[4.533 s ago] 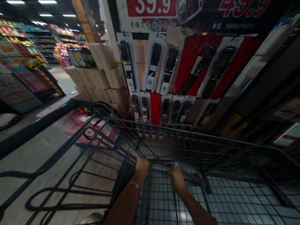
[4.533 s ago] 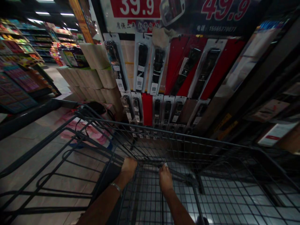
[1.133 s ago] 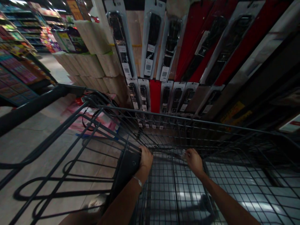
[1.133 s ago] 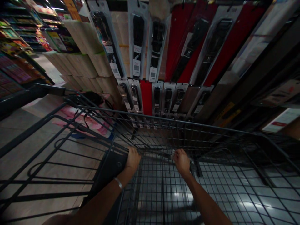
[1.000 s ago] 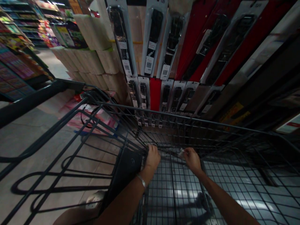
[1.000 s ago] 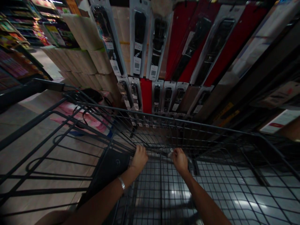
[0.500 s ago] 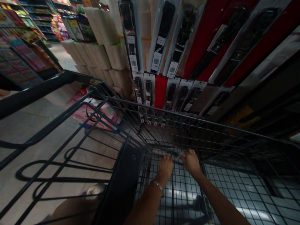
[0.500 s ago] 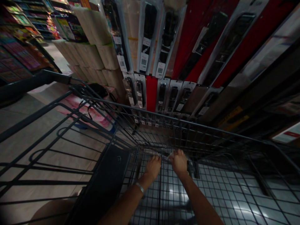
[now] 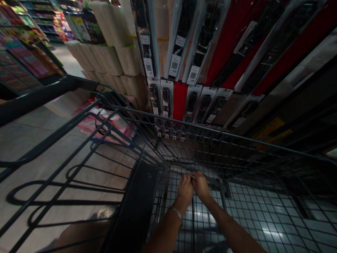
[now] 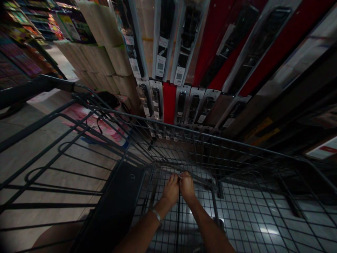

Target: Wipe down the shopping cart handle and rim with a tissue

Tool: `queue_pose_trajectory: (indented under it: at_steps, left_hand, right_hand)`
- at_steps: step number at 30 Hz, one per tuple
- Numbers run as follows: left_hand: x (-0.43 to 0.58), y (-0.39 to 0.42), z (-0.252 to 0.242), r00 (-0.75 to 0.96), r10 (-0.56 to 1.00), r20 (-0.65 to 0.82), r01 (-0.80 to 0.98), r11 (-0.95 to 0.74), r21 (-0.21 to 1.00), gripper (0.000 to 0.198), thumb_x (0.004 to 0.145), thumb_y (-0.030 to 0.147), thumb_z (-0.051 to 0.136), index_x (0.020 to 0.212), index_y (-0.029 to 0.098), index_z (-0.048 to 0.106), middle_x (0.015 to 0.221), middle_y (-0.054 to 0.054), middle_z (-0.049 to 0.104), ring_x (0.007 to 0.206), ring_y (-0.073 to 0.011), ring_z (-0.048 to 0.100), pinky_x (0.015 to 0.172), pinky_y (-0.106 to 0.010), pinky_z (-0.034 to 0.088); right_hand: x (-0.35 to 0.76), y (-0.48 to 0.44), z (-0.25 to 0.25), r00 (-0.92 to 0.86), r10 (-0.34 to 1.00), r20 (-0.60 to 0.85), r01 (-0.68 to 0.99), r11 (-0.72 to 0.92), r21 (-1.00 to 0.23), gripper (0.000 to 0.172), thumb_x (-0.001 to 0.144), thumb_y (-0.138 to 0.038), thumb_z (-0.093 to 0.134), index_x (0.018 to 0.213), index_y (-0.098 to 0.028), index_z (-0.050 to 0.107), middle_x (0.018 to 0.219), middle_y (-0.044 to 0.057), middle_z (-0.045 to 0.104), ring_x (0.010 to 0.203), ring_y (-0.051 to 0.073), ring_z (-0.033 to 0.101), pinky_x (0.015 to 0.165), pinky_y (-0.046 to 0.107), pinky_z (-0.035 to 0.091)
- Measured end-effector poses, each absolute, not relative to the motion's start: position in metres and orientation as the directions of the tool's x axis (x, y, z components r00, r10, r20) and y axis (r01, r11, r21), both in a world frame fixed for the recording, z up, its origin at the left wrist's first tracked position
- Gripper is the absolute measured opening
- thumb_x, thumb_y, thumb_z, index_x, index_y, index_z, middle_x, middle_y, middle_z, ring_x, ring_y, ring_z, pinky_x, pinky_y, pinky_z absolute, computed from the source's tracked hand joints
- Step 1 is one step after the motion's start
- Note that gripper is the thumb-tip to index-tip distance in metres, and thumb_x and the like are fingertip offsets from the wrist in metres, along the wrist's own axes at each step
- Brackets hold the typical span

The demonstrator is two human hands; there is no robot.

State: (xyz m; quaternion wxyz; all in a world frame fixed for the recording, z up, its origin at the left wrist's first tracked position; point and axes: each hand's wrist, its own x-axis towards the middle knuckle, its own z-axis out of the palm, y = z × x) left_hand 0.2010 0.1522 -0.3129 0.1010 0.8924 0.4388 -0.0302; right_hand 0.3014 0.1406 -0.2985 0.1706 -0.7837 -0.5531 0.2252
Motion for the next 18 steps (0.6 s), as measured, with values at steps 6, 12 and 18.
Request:
queue_pose_trajectory:
  at_steps: [6,12,18]
  left_hand:
    - [0.202,0.148,-0.317,0.610,0.785,-0.111,0.791,-0.596,0.135,0.047,0.085,0.009,0.037,0.130,0.012,0.047,0.129,-0.013,0.053,0.122,-0.0226,0.046,0.101,-0.034,0.041]
    - [0.207,0.147,-0.324,0.605,0.789,-0.109,0.796,-0.599,0.085,0.046,0.083,0.006,0.034,0.125,0.010,0.053,0.127,-0.015,0.055,0.121,-0.0228,0.047,0.101,-0.035,0.040]
    - [0.211,0.147,-0.327,0.614,0.781,-0.116,0.788,-0.615,0.029,0.045,0.082,0.007,0.035,0.121,0.009,0.057,0.130,-0.018,0.052,0.122,-0.0269,0.046,0.101,-0.041,0.041]
  right_hand:
    - [0.300,0.140,-0.300,0.279,0.960,-0.003,0.774,-0.227,-0.591,0.035,0.084,-0.009,0.036,0.101,-0.015,0.066,0.098,0.009,0.063,0.092,0.019,0.059,0.085,0.028,0.045]
    - [0.308,0.136,-0.298,0.161,0.974,-0.161,0.914,-0.208,-0.348,0.033,0.087,-0.008,0.037,0.102,-0.016,0.066,0.103,0.009,0.060,0.099,0.020,0.055,0.088,0.027,0.042]
    - [0.316,0.137,-0.294,0.179,0.965,-0.190,0.943,-0.224,-0.248,0.034,0.090,-0.010,0.034,0.103,-0.014,0.065,0.105,0.011,0.060,0.098,0.020,0.056,0.088,0.027,0.041]
